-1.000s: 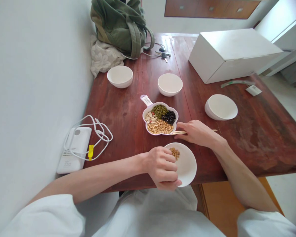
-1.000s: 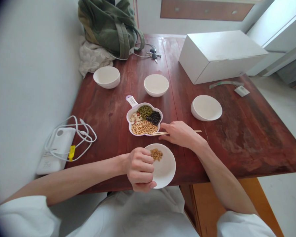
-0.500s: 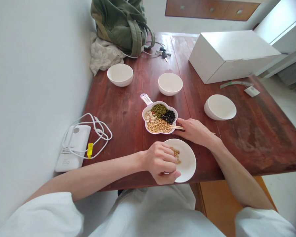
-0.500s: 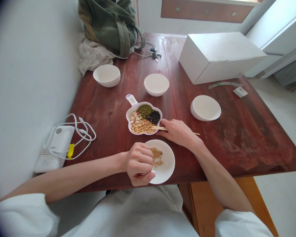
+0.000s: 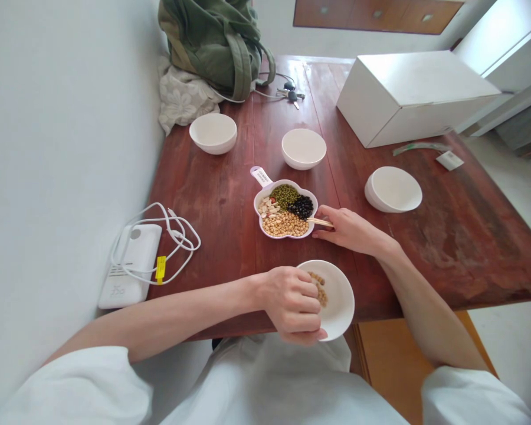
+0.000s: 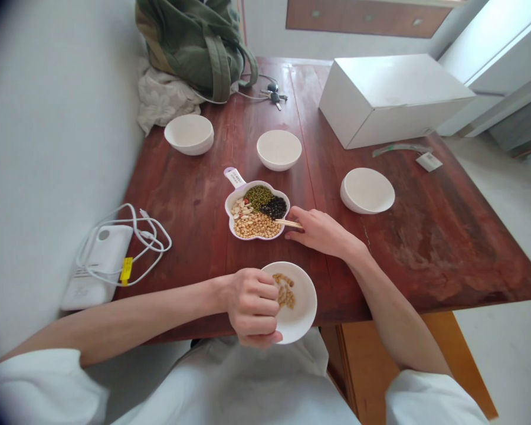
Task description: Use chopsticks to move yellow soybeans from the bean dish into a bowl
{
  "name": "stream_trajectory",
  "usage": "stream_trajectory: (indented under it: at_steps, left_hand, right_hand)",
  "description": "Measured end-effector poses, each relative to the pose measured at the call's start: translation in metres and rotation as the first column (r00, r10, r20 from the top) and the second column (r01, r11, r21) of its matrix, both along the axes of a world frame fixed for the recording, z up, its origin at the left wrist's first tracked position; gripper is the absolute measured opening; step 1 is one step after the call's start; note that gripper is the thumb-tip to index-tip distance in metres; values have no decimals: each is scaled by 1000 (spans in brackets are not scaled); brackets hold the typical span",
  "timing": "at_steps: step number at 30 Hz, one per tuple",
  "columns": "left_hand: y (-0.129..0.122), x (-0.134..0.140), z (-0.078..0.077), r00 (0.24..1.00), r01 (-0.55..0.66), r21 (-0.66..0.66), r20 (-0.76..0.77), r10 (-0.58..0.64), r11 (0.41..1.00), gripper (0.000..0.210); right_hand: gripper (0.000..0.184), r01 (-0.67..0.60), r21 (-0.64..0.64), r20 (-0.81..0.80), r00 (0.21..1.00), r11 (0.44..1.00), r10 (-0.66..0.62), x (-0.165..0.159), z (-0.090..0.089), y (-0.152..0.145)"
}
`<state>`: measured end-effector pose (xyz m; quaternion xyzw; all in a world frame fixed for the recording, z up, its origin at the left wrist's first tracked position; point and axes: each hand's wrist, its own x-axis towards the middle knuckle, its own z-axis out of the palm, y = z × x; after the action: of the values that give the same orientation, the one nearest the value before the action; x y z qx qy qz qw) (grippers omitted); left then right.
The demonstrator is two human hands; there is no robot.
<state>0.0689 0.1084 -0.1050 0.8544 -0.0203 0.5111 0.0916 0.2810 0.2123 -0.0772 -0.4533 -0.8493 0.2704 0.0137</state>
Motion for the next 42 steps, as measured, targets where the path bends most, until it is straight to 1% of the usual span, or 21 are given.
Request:
stream_trajectory:
  at_steps: [7, 12, 14, 16, 19, 21, 28, 33, 37, 42]
  left_hand:
    - [0, -1, 2, 1000, -8, 1, -16, 8, 1000, 44]
    - [0, 0, 3, 1000, -10, -3, -8, 10, 1000, 44]
    - [-1, 0, 4, 1000, -14, -32, -5, 14, 999, 44]
    - [-2, 0, 5, 999, -38, -88, -2, 38, 995, 43]
    - [-3, -1, 6, 996, -86, -171, -3, 87, 982, 42]
    - [-3, -2, 6, 995, -103, -197, -6, 104, 975, 41]
    - [-1, -3, 7, 996, -82, -263, 11, 89, 961, 43]
    - [2, -4, 11, 994, -96, -349, 16, 108, 932, 45]
    - [2, -4, 10, 994, -92, -337, 30, 108, 937, 43]
    - [1, -3, 6, 996, -79, -242, 25, 88, 967, 43]
  right_hand:
    - [33, 60, 22, -42, 997, 998, -59, -9, -2, -3]
    - [28, 94, 54, -28, 995, 994, -93, -16, -1, -7]
    - [27, 80, 54, -21, 997, 995, -79, -18, 0, -9]
    - [28, 69, 48, -13, 998, 996, -68, -20, 2, -11]
    - [26, 99, 53, -14, 995, 994, -98, -24, 3, -13]
    - [25, 123, 61, -27, 992, 990, -122, -27, 3, -15]
    - [29, 151, 72, 1, 988, 986, -152, -30, 1, -15]
    - [19, 128, 82, 6, 992, 988, -129, -29, 2, -14]
    - [19, 114, 50, -26, 993, 992, -113, -26, 4, -13]
    - [24, 80, -8, -65, 995, 997, -80, -12, 9, -6]
